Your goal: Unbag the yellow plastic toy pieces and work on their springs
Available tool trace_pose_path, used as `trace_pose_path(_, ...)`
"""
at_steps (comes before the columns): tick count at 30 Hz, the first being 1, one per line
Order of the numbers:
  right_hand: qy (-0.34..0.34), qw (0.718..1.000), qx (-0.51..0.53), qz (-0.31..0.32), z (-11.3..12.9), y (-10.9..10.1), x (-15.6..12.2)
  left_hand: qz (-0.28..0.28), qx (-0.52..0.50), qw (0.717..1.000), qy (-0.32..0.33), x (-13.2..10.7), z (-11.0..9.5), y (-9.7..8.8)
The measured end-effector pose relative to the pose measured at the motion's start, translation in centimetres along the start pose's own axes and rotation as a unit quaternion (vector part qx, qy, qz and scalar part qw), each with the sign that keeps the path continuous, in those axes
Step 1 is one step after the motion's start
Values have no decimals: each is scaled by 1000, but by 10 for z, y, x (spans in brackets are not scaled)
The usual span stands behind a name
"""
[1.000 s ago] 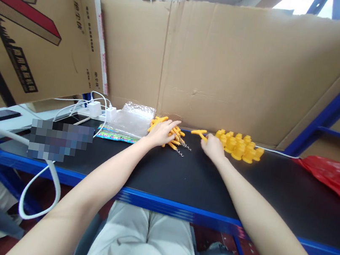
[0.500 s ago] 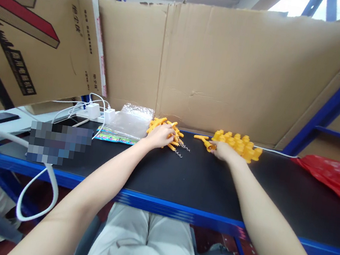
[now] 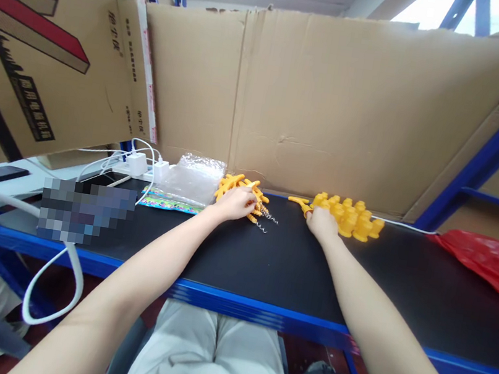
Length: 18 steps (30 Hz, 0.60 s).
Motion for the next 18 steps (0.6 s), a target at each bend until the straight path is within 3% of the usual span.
trace_pose_path(8, 17, 999, 21, -35, -2, 6, 12, 5, -4, 1000, -6, 0, 0, 1)
trace_pose_path(18, 42, 999, 11, -15, 10, 0, 27, 1, 2, 1000, 5, 1, 2, 2)
Point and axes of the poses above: each hand's wrist, its own x-axis towards the middle knuckle, its own y-axis out of the palm, z = x × y, the point moved 3 cm from there along x, towards the middle knuckle, and after that the axes turned 10 degrees about y, right-handed, at the moved point
